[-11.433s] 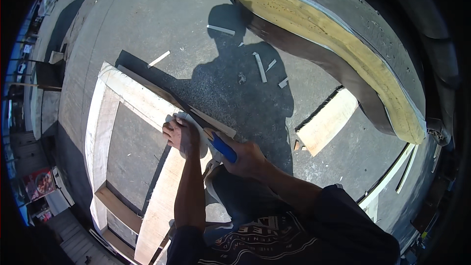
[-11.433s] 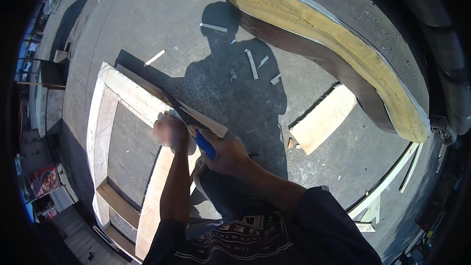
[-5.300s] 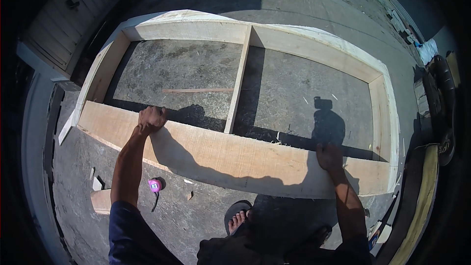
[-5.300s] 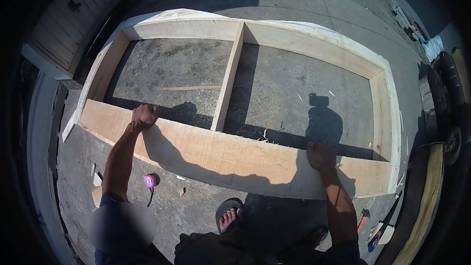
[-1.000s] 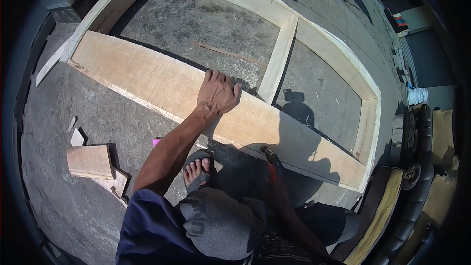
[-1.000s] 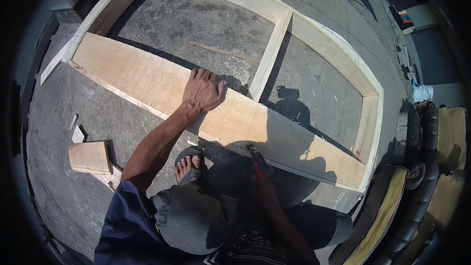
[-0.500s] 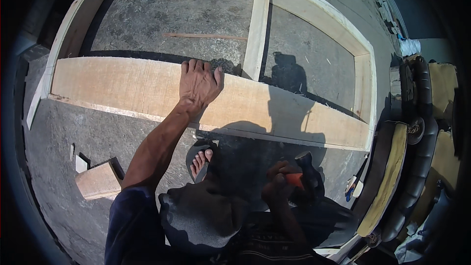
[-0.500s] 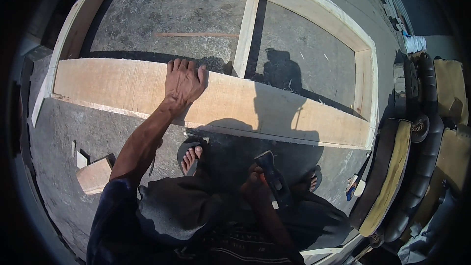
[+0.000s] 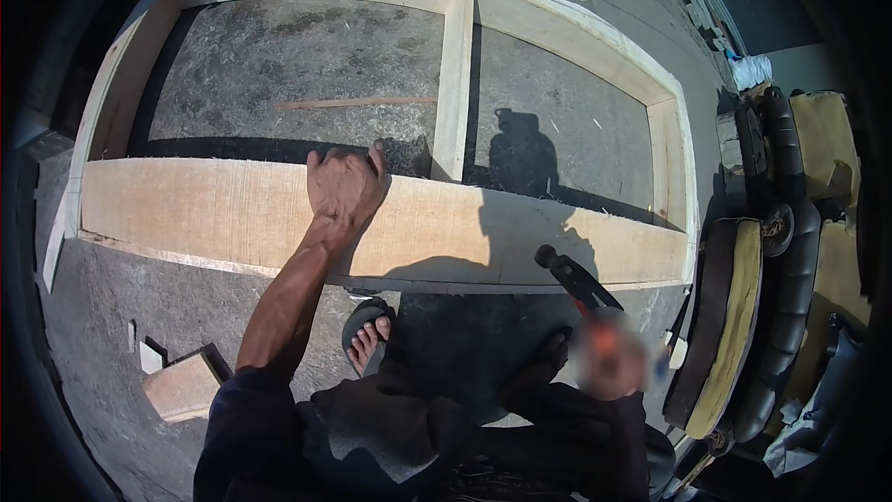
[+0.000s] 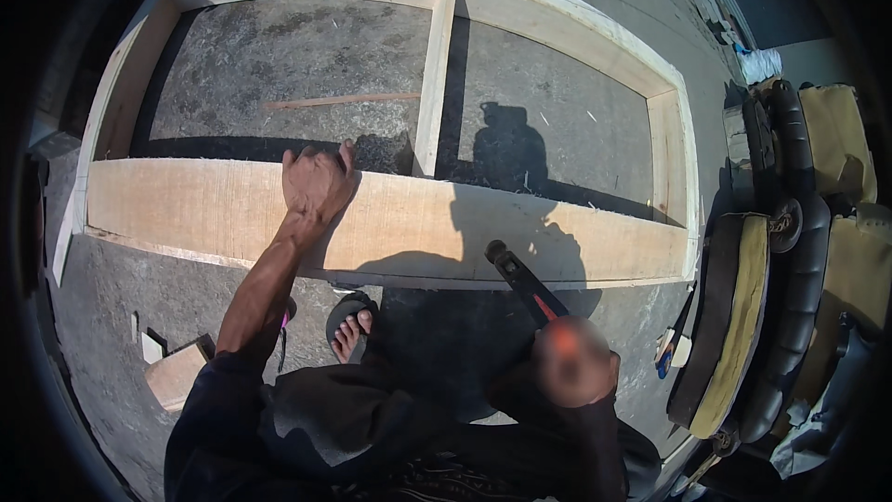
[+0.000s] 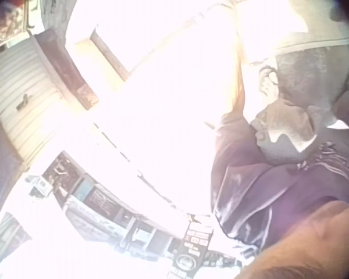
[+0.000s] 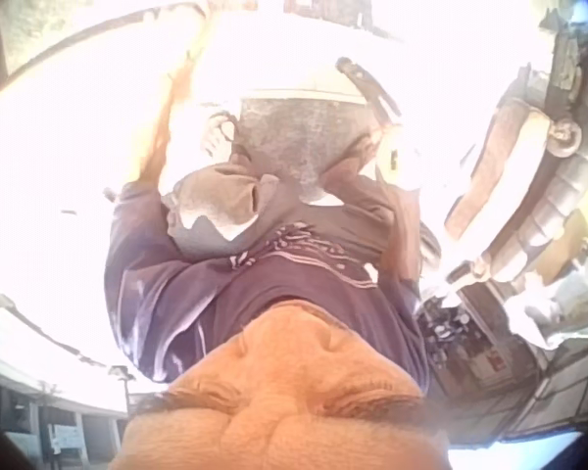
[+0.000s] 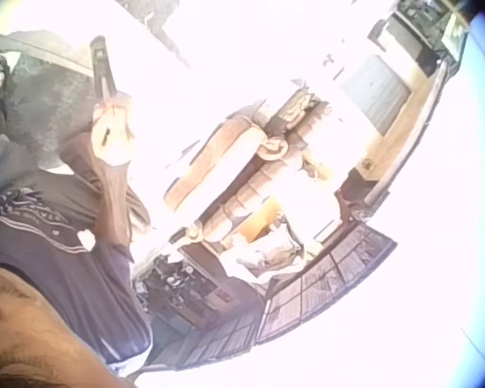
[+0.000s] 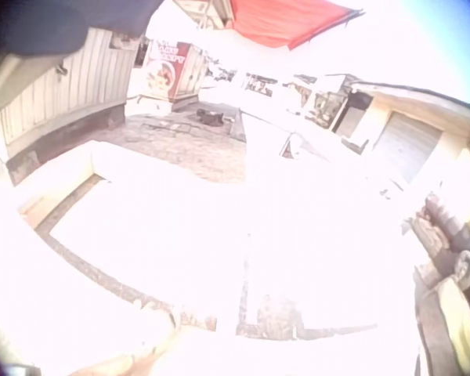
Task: Constructing and reinforcing a wooden frame for furniture using basic tools.
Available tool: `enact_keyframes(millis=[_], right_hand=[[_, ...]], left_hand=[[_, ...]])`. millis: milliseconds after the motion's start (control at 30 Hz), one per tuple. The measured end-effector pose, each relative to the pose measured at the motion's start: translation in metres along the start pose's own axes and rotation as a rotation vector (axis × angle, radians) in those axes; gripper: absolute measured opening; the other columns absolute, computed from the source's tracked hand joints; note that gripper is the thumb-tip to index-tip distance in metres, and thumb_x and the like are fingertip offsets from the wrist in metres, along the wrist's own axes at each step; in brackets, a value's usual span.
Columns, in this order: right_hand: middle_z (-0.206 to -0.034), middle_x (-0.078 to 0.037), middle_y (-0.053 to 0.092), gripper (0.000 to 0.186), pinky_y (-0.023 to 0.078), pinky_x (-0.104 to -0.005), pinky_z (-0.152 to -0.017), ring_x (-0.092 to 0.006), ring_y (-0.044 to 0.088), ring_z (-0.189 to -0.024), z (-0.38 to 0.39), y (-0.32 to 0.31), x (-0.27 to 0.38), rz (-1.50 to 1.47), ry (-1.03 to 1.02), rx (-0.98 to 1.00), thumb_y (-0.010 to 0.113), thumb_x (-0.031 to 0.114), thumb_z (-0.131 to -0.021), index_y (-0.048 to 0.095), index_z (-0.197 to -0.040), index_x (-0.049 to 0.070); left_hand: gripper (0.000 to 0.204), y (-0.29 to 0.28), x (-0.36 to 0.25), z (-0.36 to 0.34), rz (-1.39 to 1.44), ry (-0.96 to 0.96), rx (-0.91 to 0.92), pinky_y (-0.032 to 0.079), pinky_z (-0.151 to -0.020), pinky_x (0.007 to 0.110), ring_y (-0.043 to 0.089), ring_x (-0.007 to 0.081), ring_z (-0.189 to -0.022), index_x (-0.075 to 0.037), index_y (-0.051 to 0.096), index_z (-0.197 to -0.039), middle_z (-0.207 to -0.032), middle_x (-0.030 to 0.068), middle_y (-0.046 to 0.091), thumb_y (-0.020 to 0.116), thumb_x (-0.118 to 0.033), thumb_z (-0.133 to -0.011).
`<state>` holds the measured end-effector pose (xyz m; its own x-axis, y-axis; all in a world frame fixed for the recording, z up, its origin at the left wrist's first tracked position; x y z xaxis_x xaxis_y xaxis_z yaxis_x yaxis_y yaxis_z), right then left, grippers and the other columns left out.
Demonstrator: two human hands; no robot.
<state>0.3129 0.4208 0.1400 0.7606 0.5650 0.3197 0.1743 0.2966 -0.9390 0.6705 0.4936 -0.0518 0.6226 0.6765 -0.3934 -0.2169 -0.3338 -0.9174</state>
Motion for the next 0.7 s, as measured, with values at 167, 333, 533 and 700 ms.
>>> enact_keyframes(millis=[167, 333, 533, 700], right_hand=[[-0.065, -0.017, 0.060, 0.034, 0.049, -0.0413, -0.058, -0.0349, 0.065, -0.060, -0.013, -0.013, -0.023, 0.038, 0.095, 0.069, 0.064, 0.037, -0.099, 0.061, -0.093, 0.004], [-0.066, -0.017, 0.061, 0.027, 0.047, -0.0413, -0.057, -0.0340, 0.064, -0.060, -0.025, 0.033, -0.034, 0.004, 0.075, 0.302, 0.066, 0.029, -0.098, 0.062, -0.096, 0.003], [-0.077, -0.021, 0.068, 0.027, 0.052, -0.0482, -0.068, -0.0424, 0.069, -0.073, -0.004, 0.106, -0.041, -0.193, 0.098, 0.460, 0.062, 0.029, -0.099, 0.060, -0.108, 0.004], [-0.082, -0.023, 0.069, 0.028, 0.052, -0.0494, -0.072, -0.0428, 0.070, -0.082, -0.006, 0.109, -0.043, -0.203, 0.062, 0.557, 0.060, 0.028, -0.100, 0.060, -0.114, 0.004]], left_hand=[[0.057, -0.026, -0.004, -0.034, -0.067, 0.043, -0.156, 0.043, -0.083, 0.046, 0.067, 0.0343, -0.068, -0.002, 0.070, -0.058, -0.064, 0.0199, 0.068, 0.048, -0.034, -0.100], [0.058, -0.014, -0.004, -0.060, -0.102, -0.033, -0.098, 0.045, -0.084, 0.043, 0.068, 0.0361, -0.068, -0.002, 0.072, -0.064, -0.070, 0.0211, 0.070, 0.046, -0.038, -0.101], [0.061, -0.012, -0.009, -0.060, -0.133, -0.035, -0.072, 0.045, -0.088, 0.043, 0.069, 0.0364, -0.070, 0.000, 0.073, -0.068, -0.073, 0.0234, 0.070, 0.043, -0.041, -0.102], [0.065, -0.003, 0.000, -0.062, -0.172, -0.117, -0.017, 0.045, -0.096, 0.042, 0.071, 0.0365, -0.075, 0.003, 0.074, -0.072, -0.075, 0.0266, 0.070, 0.039, -0.042, -0.103]])
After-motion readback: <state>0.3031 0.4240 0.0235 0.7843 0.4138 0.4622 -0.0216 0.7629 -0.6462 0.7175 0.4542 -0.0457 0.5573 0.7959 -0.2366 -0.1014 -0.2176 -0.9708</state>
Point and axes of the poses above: each hand's wrist, its own z-axis away from the middle knuckle, its own y-axis out of the palm, x = y × z, the point moved 9 cm from there along -z, towards the middle knuckle
